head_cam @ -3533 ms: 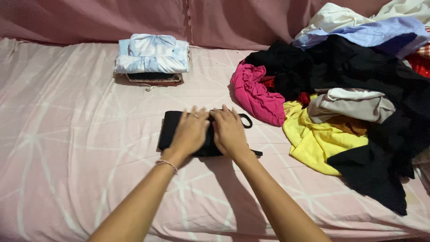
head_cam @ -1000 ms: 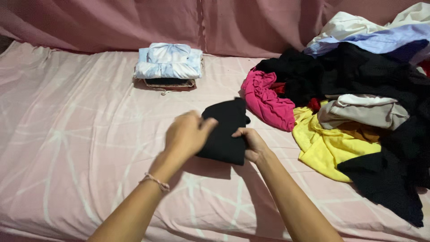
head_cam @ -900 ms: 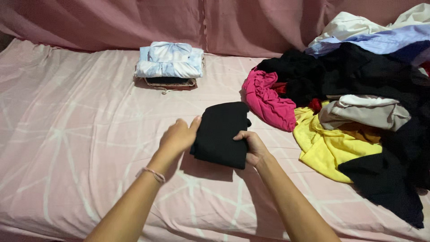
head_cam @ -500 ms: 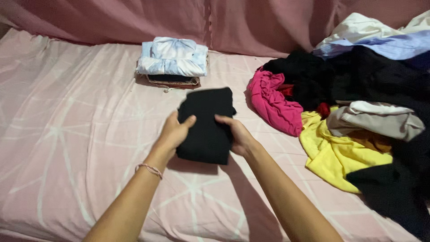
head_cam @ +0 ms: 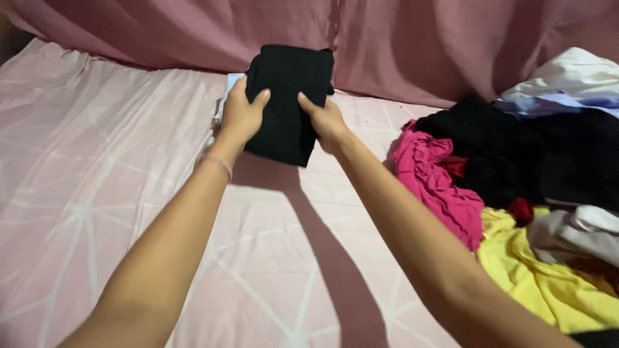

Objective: The person folds several garments on a bed, including a tie-dye top and black pants. They smooth each item, fold it into a compact rectangle, and place it on a growing stack. The person handles each piece one at a time from a pile of clothes.

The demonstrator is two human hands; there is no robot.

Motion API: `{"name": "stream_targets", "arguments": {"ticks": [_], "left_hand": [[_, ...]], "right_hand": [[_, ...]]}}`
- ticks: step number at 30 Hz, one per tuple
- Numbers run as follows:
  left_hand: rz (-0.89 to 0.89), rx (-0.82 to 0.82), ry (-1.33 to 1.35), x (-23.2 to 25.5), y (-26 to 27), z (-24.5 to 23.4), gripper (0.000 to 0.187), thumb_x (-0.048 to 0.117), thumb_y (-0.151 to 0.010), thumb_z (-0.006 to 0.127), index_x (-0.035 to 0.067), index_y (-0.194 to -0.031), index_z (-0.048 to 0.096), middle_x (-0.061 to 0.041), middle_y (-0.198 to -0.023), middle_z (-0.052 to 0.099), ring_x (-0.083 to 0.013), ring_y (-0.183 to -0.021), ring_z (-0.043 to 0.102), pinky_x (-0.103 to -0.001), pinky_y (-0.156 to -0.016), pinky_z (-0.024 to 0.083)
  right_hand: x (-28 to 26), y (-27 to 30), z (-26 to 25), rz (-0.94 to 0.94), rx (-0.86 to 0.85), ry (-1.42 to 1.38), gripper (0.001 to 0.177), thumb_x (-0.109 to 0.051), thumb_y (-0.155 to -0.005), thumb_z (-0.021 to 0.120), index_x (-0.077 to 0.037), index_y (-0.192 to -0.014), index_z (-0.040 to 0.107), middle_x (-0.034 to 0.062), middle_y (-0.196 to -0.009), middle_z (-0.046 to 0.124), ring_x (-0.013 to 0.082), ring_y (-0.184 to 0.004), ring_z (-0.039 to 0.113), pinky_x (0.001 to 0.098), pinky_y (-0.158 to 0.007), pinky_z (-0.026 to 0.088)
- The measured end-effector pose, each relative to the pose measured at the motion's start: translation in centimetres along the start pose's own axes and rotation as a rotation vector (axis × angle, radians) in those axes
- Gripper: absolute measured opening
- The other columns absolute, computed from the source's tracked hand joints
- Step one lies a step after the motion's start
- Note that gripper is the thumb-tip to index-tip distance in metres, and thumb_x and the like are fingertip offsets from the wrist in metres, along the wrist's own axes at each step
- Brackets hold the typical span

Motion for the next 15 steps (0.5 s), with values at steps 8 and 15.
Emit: {"name": "stream_targets", "arguments": {"ticks": [8, 15], "left_hand": [[-0.059, 0.019, -0.051, -6.8, -7.9, 3.3, 0.052, 0.031, -0.096, 0.073, 0.000, -0.134, 0.056, -0.025, -0.130, 0.065, -0.0413, -0.123, 0.061, -0.045, -0.102, 0.048], [-0.286, -0.215, -0.243, -11.7, -7.3, 6.6, 0.081, 0.040, -0.097, 0.069, -0.003, -0.151, 0.027, -0.035, -0.134, 0.056, -0.0473, -0.127, 0.054, -0.047, -0.106, 0.042]], "right_hand": [[-1.0, -10.3, -0.2, -0.192, 0.073, 0.208, 0.039, -0.003, -0.086, 0.078, 0.005, -0.122, 0.064, 0.0157, -0.110, 0.076, 0.0245, -0.098, 0.073, 0.0348, -0.088, 0.059], [4.0, -10.9, -1.0, -0.183, 0.075, 0.337, 0.043, -0.005, -0.090, 0.072, 0.001, -0.130, 0.058, 0.0132, -0.118, 0.072, 0.0232, -0.104, 0.070, 0.0340, -0.092, 0.056]]}}
Point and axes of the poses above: each hand's wrist, its own y-axis away from the middle knuckle, its own z-axis out of the palm, x = y × z, the point moved 4 cm from there along -y, towards the middle knuckle
